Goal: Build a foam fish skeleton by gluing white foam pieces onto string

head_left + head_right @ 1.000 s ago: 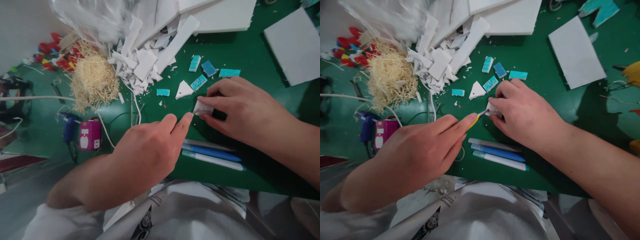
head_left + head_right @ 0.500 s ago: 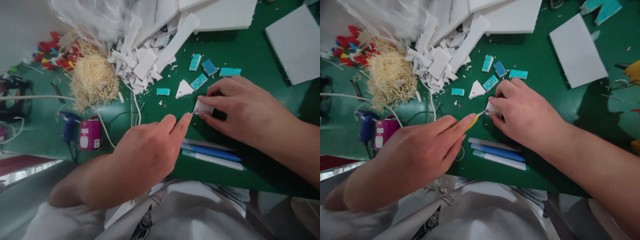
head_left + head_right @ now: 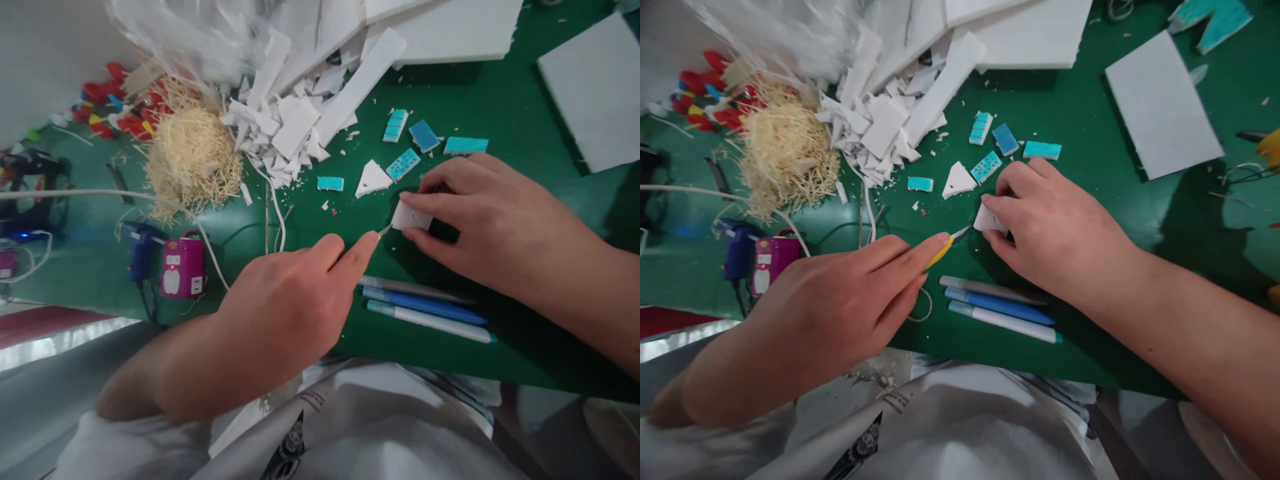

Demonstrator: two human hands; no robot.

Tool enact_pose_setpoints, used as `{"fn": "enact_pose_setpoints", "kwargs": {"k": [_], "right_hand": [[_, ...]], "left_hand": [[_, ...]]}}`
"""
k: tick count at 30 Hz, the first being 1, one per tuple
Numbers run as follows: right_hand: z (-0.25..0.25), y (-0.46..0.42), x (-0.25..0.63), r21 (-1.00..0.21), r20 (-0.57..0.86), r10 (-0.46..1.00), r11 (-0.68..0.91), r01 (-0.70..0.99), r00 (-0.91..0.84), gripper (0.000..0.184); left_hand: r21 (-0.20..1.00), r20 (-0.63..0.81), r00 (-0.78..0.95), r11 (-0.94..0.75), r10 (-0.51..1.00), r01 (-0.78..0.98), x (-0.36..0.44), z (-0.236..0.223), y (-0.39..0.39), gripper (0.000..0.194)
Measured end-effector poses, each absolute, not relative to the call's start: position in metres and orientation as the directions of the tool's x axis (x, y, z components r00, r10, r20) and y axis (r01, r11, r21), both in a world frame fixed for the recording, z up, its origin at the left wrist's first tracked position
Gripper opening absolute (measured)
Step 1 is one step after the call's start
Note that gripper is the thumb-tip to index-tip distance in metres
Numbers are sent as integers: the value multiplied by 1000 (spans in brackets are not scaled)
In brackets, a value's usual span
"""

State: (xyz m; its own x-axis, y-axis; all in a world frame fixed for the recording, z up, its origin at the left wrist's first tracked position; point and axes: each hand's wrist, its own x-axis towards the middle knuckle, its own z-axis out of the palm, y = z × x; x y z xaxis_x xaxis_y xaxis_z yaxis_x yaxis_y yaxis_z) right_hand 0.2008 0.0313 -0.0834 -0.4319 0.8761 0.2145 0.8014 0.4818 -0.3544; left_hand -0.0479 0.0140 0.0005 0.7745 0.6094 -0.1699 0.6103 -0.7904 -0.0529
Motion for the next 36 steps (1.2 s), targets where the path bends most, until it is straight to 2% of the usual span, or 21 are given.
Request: {"fn": "enact_pose_setpoints", "kwargs": {"k": [4, 6, 10, 13, 16, 19, 22, 24, 25, 27, 29, 31, 33, 36], "right_hand": [[-81, 30, 202, -336, 212, 875, 483, 808, -435, 23], [-80, 29, 204, -326, 216, 875, 484, 812, -434, 24], [-79, 29, 206, -361, 240, 892, 449, 817, -384, 35], [-83, 31, 208, -394, 256, 891, 450, 802, -374, 30], [-87, 33, 209, -492, 251, 909, 417, 765, -334, 32], [-88, 34, 208, -660, 195, 951, 308, 686, -239, 39], [-84, 33, 204, -830, 119, 981, 181, 528, -151, 35], [-78, 33, 203, -905, 62, 993, 98, 414, -100, 30], [-75, 33, 202, -931, 29, 997, 55, 361, -76, 29], [-69, 33, 199, -965, -31, 999, -22, 260, -31, 28], [-63, 34, 196, -985, -68, 998, -69, 158, 12, 29], [-58, 34, 193, -993, -95, 995, -97, 60, 40, 28], [-55, 33, 190, -993, -117, 993, -116, -21, 35, 29], [-55, 32, 189, -985, -142, 990, -140, -103, 16, 30]], "left_hand": [[-4, -135, 754, -761, 643, 648, -54, 9, 15, 43], [-27, -110, 725, -731, 680, 682, -57, 12, 16, 41], [-140, -75, 668, -671, 740, 728, -61, 4, 19, 43], [-256, -63, 643, -635, 763, 729, -64, -10, 19, 44], [-285, -77, 643, -635, 762, 718, -68, -23, 19, 43], [-242, -106, 634, -638, 766, 731, -71, -33, 21, 41], [-189, -129, 593, -607, 795, 772, -73, -37, 23, 42], [-95, -82, 572, -578, 816, 810, -72, -34, 25, 37], [-9, -43, 565, -566, 824, 824, -71, -31, 25, 32], [235, 35, 552, -544, 833, 806, -64, -25, 27, 22], [488, 55, 539, -494, 840, 720, -52, -20, 31, 17], [663, -11, 505, -372, 863, 650, -36, -20, 37, 18], [795, -39, 463, -254, 885, 551, -21, -25, 43, 14], [902, -99, 419, -96, 903, 421, -7, -37, 50, 15]]}}
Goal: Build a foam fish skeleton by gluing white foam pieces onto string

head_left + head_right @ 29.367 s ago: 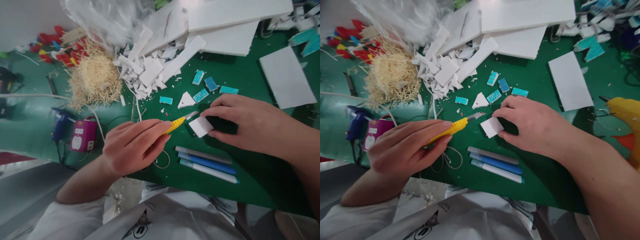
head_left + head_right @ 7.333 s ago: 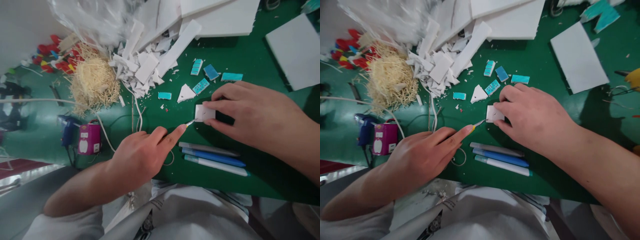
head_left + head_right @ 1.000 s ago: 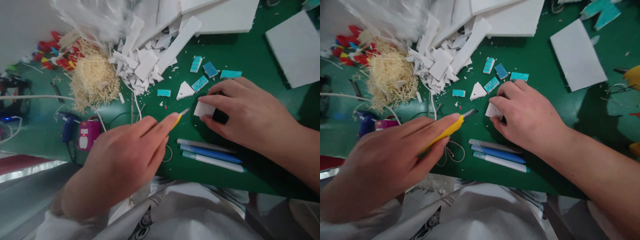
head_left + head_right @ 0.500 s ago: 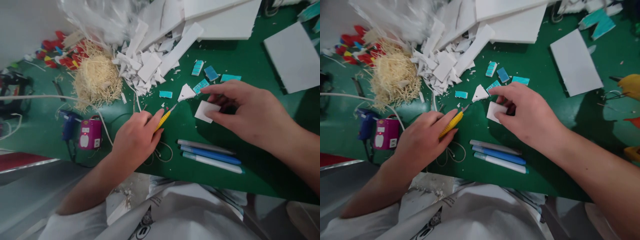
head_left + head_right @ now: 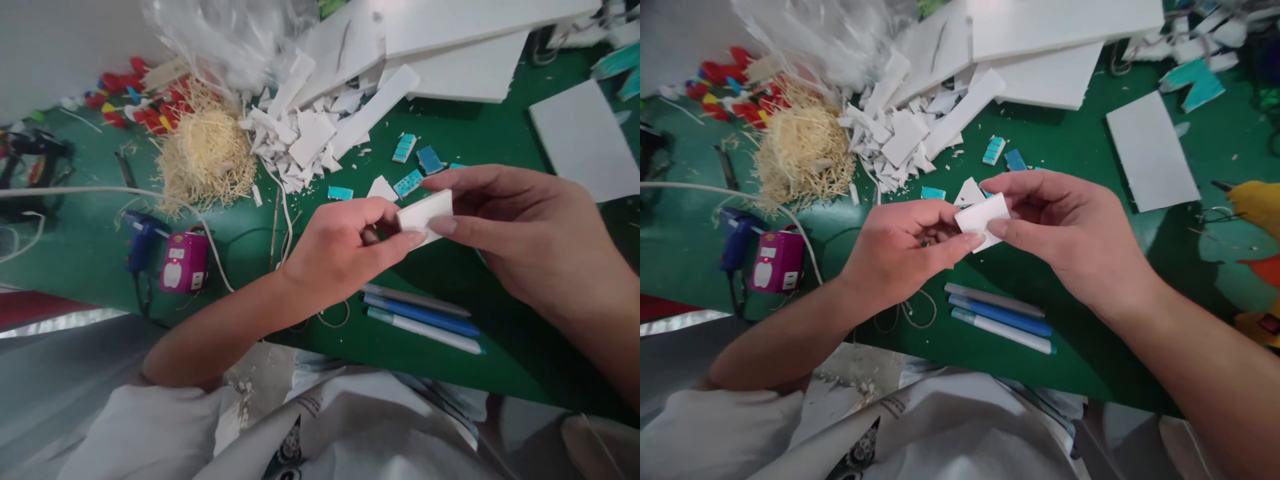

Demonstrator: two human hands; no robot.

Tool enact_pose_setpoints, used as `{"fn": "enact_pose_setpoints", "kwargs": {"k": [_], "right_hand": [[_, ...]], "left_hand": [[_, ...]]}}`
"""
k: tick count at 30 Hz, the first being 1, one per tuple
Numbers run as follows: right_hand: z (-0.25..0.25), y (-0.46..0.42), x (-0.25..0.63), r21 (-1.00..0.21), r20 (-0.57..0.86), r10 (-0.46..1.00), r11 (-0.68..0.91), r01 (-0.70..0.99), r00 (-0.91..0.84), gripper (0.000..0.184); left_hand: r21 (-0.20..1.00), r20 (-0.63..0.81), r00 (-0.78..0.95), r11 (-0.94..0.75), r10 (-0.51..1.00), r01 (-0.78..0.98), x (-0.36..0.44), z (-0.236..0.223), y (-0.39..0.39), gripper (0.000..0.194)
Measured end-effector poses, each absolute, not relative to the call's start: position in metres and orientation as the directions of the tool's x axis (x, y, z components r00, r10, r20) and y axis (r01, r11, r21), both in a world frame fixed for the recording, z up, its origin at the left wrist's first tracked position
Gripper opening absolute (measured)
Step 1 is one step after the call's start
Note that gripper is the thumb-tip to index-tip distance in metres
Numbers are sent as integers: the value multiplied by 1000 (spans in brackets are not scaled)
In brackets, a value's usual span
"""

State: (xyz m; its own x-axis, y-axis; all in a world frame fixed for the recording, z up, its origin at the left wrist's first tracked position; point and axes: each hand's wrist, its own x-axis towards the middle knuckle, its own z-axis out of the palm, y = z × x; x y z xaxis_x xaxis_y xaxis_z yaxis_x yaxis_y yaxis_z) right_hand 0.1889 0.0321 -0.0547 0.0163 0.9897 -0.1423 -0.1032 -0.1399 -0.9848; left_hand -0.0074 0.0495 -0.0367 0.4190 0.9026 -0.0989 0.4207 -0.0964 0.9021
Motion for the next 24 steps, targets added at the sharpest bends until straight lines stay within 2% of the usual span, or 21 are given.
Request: {"fn": "enact_pose_setpoints", "kwargs": {"k": [5, 8, 24], "right_hand": [[-58, 32, 193, -972, -185, 981, -192, -137, -58, 18], [-59, 32, 194, -973, -193, 978, -202, -113, -85, 12], [-62, 34, 195, -954, -226, 961, -251, -162, -161, 14]], "left_hand": [[951, -262, 431, 156, 863, 266, -6, -44, 52, 15], [942, -323, 440, 243, 838, 229, -8, -42, 52, 14], [942, -333, 472, 273, 816, 194, -15, -39, 53, 24]]}}
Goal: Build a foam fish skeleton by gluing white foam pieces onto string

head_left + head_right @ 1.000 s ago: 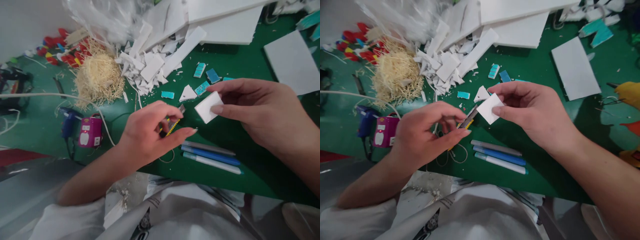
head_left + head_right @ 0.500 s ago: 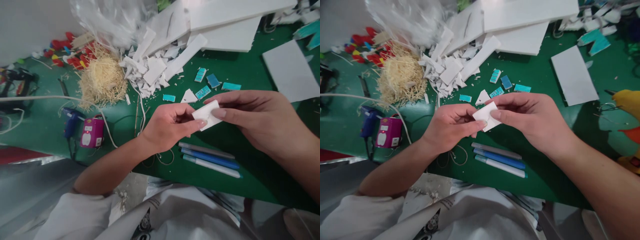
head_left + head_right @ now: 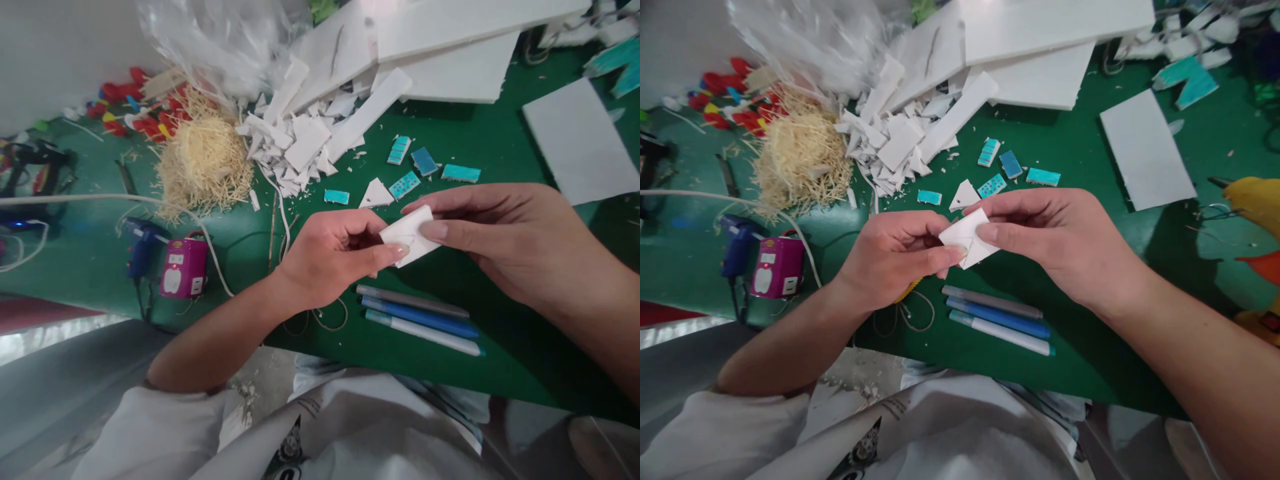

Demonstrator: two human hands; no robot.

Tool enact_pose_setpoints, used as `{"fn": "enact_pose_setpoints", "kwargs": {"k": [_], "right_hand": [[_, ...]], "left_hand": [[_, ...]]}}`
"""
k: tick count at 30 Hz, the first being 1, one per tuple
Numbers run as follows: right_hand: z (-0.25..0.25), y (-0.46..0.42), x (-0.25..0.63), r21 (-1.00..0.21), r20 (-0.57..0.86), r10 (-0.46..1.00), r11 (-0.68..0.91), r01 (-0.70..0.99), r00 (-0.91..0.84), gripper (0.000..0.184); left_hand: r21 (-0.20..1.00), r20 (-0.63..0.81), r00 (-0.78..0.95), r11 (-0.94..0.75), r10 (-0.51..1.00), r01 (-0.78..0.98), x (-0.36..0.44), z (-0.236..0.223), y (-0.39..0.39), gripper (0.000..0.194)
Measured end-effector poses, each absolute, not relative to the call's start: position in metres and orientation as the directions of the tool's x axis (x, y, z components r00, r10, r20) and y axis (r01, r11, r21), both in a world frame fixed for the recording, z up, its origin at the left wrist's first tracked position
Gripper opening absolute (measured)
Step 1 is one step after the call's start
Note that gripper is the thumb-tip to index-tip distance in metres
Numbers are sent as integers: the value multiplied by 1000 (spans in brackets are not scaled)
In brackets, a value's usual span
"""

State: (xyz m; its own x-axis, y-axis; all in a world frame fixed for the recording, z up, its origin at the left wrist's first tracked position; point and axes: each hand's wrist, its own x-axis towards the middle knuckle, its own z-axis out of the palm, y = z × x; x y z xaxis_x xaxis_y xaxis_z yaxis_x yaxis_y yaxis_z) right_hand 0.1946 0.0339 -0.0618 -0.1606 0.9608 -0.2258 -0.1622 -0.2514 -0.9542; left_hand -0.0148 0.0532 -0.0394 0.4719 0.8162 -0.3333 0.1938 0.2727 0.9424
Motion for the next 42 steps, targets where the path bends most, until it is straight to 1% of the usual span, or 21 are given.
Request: {"fn": "enact_pose_setpoints", "kwargs": {"k": [6, 15, 21, 26, 30, 33, 35, 37, 40, 42], "right_hand": [[-60, 35, 194, -945, -247, 954, -276, -177, -168, 16], [-58, 35, 194, -932, -289, 938, -321, -168, -189, 14], [-56, 39, 194, -913, -333, 917, -372, -167, -221, 16], [-57, 41, 196, -902, -314, 900, -382, -200, -301, 16], [-57, 43, 197, -891, -329, 875, -412, -190, -354, 19], [-57, 45, 197, -877, -340, 859, -437, -200, -383, 22], [-57, 44, 197, -886, -330, 868, -420, -196, -371, 22], [-58, 42, 197, -919, -292, 909, -353, -175, -298, 20], [-58, 37, 195, -971, -199, 966, -217, -102, -162, 12], [-57, 33, 194, -986, -155, 980, -162, -47, -125, 9]], "left_hand": [[940, -340, 491, 300, 802, 162, -16, -40, 53, 27], [946, -323, 488, 257, 811, 199, -14, -37, 52, 28], [958, -288, 516, 241, 807, 158, -15, -39, 54, 30], [966, -254, 538, 185, 804, 179, -16, -39, 55, 29], [977, -191, 571, 98, 798, 190, -16, -40, 58, 27], [981, -140, 604, 26, 785, 194, -18, -41, 61, 22], [980, -117, 621, -9, 775, 196, -18, -43, 62, 19], [977, -111, 608, -26, 786, 212, -19, -45, 62, 16], [968, -138, 546, -3, 826, 249, -18, -47, 60, 10], [964, -161, 510, 24, 845, 265, -17, -49, 59, 11]]}}
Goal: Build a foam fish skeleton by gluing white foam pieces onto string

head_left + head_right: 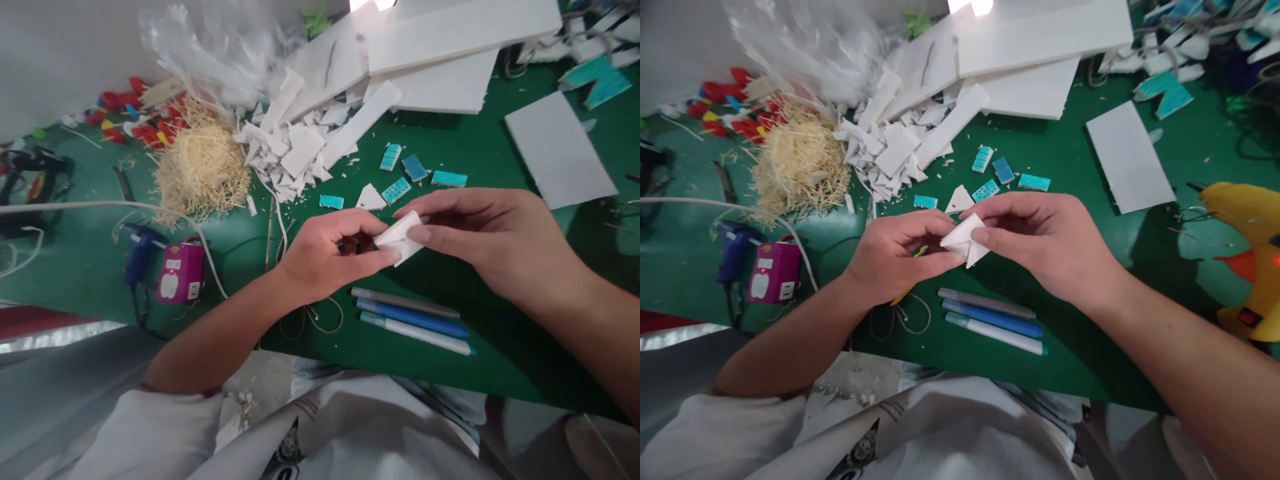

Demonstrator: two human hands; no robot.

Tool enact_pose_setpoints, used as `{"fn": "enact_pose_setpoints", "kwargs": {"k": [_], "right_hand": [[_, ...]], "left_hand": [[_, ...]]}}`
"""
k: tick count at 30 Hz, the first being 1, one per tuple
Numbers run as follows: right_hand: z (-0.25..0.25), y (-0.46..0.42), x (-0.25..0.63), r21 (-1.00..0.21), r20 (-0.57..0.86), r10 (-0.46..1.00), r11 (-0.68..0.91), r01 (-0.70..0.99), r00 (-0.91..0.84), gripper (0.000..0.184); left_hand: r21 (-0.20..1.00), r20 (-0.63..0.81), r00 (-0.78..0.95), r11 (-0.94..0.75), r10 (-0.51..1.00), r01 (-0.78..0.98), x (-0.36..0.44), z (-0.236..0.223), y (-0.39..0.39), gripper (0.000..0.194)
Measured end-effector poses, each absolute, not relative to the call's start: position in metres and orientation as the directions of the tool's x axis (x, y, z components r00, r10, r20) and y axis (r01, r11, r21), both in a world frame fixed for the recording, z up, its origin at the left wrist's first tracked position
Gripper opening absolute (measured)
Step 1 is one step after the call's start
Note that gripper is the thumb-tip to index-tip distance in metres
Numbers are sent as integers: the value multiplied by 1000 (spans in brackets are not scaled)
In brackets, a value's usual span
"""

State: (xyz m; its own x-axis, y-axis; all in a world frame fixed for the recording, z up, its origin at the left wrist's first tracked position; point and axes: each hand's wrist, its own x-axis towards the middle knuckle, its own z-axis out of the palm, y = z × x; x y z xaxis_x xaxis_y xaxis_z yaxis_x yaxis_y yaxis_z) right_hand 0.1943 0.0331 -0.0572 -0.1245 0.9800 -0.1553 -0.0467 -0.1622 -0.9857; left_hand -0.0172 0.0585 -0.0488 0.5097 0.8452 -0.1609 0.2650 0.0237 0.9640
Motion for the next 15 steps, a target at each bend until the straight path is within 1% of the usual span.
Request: {"fn": "enact_pose_setpoints", "kwargs": {"k": [2, 5, 8, 12, 15], "right_hand": [[-56, 30, 194, -991, -133, 984, -135, -4, -117, 7], [-55, 29, 193, -991, -132, 983, -128, 41, -126, 9], [-55, 31, 192, -988, -150, 976, -153, -6, -157, 10], [-56, 35, 193, -978, -176, 968, -194, -84, -181, 14], [-57, 37, 194, -962, -219, 954, -246, -118, -207, 20]], "left_hand": [[959, -169, 483, 30, 859, 282, -16, -49, 57, 12], [951, -152, 460, 3, 875, 308, -15, -49, 56, 13], [949, -114, 462, -40, 880, 311, -16, -47, 55, 21], [940, -51, 484, -122, 874, 320, -19, -46, 55, 20], [950, -15, 534, -155, 845, 272, -21, -47, 58, 25]]}}
